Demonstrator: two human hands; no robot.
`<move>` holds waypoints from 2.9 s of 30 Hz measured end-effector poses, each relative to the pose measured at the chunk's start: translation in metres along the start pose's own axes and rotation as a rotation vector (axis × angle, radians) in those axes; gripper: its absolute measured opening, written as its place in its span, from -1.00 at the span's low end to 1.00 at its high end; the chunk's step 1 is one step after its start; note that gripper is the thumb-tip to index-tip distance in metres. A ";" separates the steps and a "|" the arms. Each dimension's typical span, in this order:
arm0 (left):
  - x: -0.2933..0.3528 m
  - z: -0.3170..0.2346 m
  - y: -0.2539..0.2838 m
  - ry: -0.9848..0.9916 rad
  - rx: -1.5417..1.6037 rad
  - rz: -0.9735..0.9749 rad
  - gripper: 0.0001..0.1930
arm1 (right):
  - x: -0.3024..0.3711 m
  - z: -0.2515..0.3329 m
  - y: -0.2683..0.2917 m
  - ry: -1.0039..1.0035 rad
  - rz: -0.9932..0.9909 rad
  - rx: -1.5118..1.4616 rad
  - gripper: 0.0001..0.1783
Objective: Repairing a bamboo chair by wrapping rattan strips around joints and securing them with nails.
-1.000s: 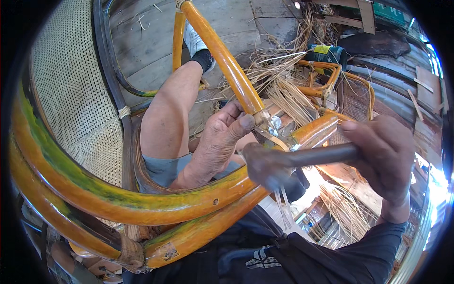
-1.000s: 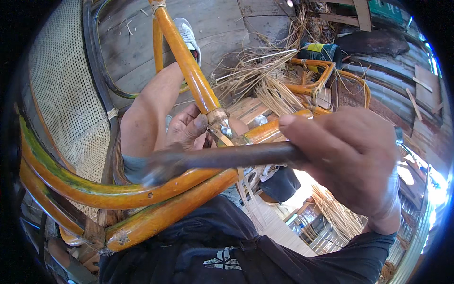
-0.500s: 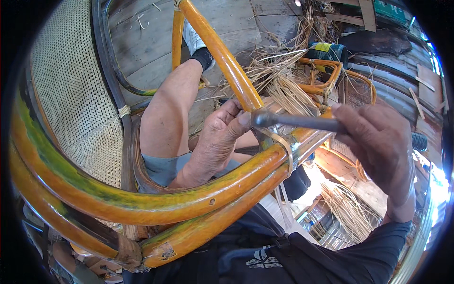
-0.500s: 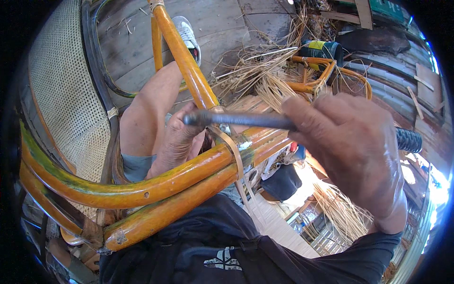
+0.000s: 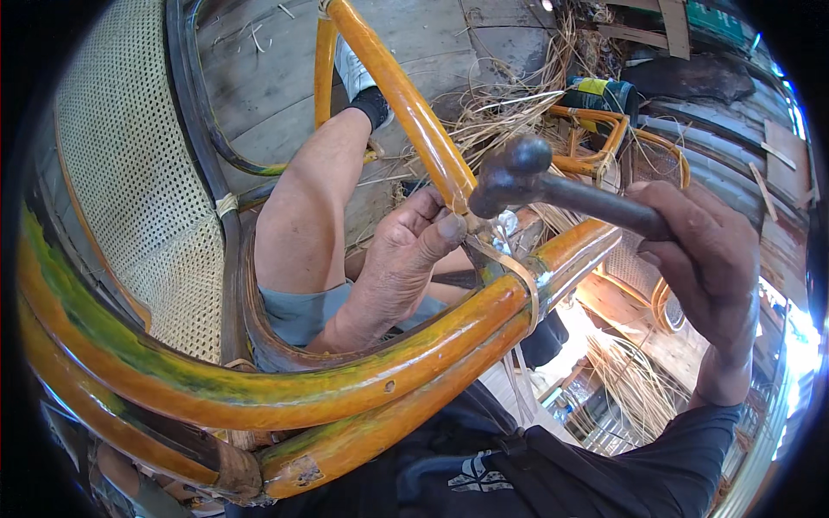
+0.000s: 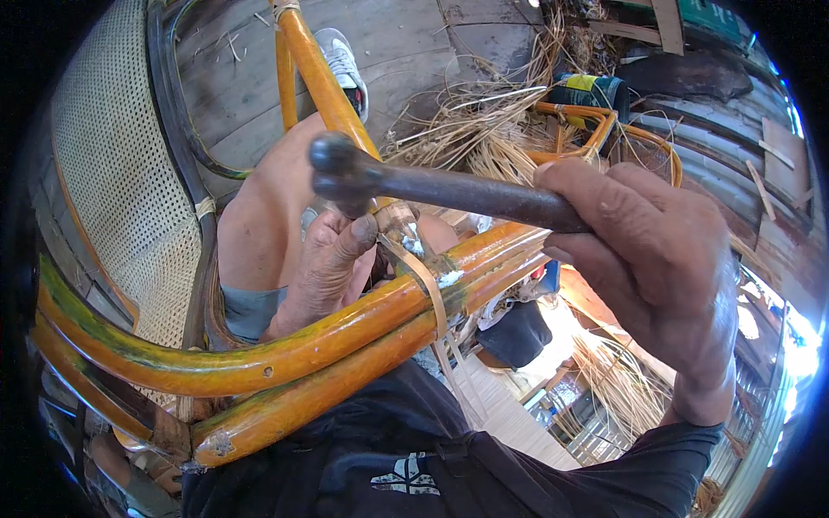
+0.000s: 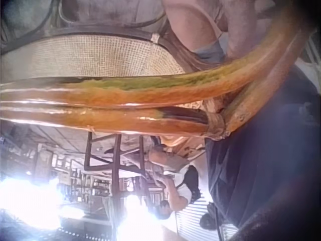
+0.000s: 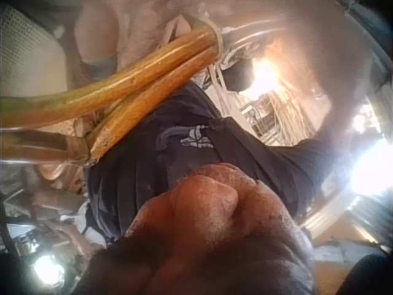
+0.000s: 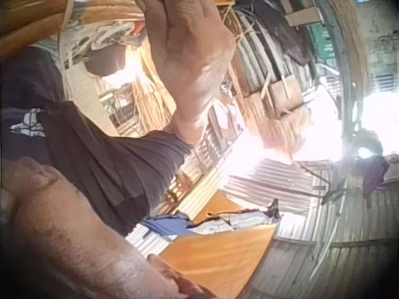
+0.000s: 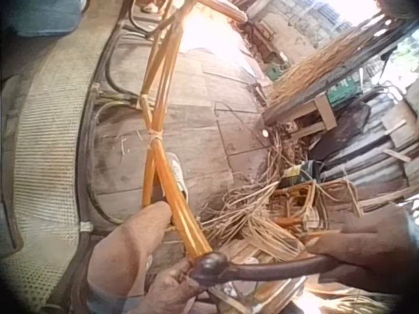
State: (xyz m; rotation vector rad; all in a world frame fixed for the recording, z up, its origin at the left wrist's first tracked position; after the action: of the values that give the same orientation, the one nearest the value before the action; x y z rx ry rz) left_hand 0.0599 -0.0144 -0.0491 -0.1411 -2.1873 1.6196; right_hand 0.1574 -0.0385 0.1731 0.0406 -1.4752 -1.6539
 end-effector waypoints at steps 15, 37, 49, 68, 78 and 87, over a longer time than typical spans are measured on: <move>0.002 -0.002 -0.004 0.010 0.000 -0.029 -0.52 | -0.009 0.025 -0.001 -0.022 0.112 0.136 -0.62; 0.003 0.005 -0.003 0.089 0.135 -0.019 -0.50 | 0.216 -0.182 -0.046 -0.586 -1.269 -0.699 -0.69; 0.033 0.020 0.056 0.165 0.019 -0.087 -0.45 | 0.291 -0.175 -0.447 -1.381 -0.797 -0.793 -0.75; 0.065 -0.073 -0.150 -0.159 -2.574 0.063 -0.22 | 0.259 -0.154 -0.486 -1.261 -0.793 -0.748 -0.70; 0.060 -0.071 -0.146 -0.144 -2.605 0.096 -0.21 | 0.260 -0.157 -0.484 -1.288 -0.790 -0.773 -0.70; 0.061 -0.069 -0.148 -0.193 -2.597 0.108 -0.27 | 0.261 -0.162 -0.490 -1.277 -0.783 -0.785 -0.68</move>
State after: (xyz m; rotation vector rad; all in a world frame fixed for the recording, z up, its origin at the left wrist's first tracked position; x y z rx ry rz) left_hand 0.0547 0.0193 0.1219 -0.6655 -2.5693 -1.9417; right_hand -0.1927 -0.3782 -0.1375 -1.2027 -1.5637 -3.1068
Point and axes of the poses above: each hand's wrist, its own x-axis away from the middle knuckle, its own y-axis out of the back of the hand, z = x × y, the point moved 8 cm from there along -x, towards the middle knuckle, and after that the axes turned 11 degrees about -x, right-handed, at the moved point
